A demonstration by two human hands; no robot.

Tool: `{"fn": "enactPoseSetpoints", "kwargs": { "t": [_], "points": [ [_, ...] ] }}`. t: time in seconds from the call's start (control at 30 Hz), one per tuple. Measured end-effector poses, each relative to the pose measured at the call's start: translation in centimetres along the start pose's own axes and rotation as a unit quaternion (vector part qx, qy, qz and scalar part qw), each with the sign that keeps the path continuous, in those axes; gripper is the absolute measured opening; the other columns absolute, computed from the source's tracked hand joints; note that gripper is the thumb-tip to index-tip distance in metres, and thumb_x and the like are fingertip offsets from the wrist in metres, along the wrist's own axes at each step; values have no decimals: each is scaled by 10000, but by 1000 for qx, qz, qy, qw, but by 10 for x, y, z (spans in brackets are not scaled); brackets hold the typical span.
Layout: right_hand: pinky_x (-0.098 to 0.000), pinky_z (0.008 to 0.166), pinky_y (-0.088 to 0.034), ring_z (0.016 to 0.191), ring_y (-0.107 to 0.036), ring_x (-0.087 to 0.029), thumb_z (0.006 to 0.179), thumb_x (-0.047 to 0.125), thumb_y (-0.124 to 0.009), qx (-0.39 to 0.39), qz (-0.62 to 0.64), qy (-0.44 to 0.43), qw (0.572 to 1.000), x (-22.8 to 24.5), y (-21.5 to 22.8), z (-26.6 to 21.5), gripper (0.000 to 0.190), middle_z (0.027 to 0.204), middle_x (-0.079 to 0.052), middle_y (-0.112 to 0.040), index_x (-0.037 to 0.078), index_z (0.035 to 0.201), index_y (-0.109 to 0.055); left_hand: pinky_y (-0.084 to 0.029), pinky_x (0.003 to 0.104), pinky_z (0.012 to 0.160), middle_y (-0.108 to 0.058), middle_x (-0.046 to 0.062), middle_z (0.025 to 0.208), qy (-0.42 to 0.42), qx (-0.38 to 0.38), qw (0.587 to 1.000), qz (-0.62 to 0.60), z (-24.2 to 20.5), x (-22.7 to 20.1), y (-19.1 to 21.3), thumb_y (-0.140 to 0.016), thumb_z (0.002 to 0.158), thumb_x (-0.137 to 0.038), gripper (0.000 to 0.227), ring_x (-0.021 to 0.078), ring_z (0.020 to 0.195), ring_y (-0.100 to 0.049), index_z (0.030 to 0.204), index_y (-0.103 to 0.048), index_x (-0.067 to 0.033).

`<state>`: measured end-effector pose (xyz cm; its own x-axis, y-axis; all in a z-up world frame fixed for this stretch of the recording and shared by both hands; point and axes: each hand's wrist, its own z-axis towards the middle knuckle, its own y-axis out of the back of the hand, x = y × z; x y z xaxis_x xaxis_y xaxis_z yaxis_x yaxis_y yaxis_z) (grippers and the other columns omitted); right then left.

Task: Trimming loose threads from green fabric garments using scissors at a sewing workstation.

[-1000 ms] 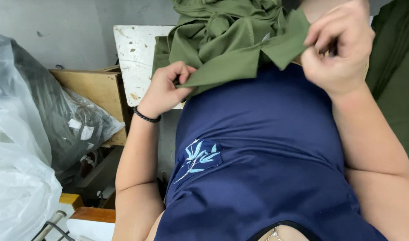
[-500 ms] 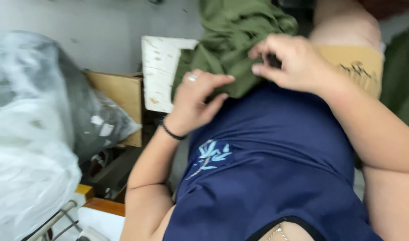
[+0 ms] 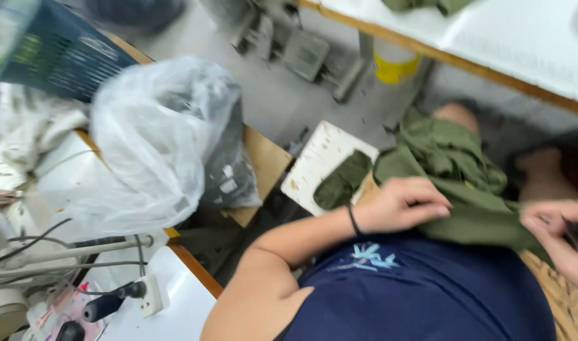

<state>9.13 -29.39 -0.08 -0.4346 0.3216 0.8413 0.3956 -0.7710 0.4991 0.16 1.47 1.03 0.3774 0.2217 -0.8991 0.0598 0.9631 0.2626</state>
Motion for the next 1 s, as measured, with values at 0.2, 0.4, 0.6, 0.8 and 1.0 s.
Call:
{"fn": "enactPoseSetpoints", "kwargs": {
  "t": [0.2, 0.4, 0.6, 0.8, 1.0],
  "points": [
    [-285, 862, -509, 893, -665, -164, 982, 137, -759, -15, -141, -63, 988, -4, -2, -4, 112, 988, -72, -725, 61, 1063, -746, -523, 249, 865, -732, -36, 1023, 75, 36, 997, 2, -11, 6, -33, -681, 992, -339, 187, 112, 908, -686, 1089, -717, -184],
    [-379, 892, -528, 947, -690, -252, 983, 264, -746, 9, -371, 18, 928, 39, -3, 7, 110, 970, -33, -734, 160, 1014, -733, -538, 336, 889, -693, 50, 1038, 33, 50, 995, 84, -5, -2, -26, -570, 1051, -262, 160, 241, 978, -690, 1115, -646, -137],
    [-330, 801, -536, 873, -656, -211, 1078, 269, -661, -48, -92, -61, 993, 86, -15, -3, 349, 1086, -143, -688, -6, 1282, -589, -523, 306, 905, -699, 12, 1019, 113, 11, 994, 5, -8, 2, -30, -584, 1032, -278, 167, 172, 961, -668, 1088, -660, -140],
    [-326, 629, -549, 717, -664, -205, 1068, 141, -495, 11, 125, -108, 986, 104, -52, -4, 229, 927, -97, -689, 3, 1210, -608, -554, 268, 835, -719, -36, 891, 258, -33, 940, -220, -24, 24, -27, -705, 1003, -182, 138, 54, 891, -656, 1116, -735, -109],
    [-380, 723, -576, 818, -682, -268, 1058, 83, -567, -11, 45, -15, 999, 111, -57, 5, 227, 971, -118, -685, -39, 1212, -682, -519, 226, 803, -657, -25, 875, 249, -47, 943, -217, -12, -4, -20, -717, 994, -118, 120, 29, 854, -575, 1093, -725, -50]
  ]
}}
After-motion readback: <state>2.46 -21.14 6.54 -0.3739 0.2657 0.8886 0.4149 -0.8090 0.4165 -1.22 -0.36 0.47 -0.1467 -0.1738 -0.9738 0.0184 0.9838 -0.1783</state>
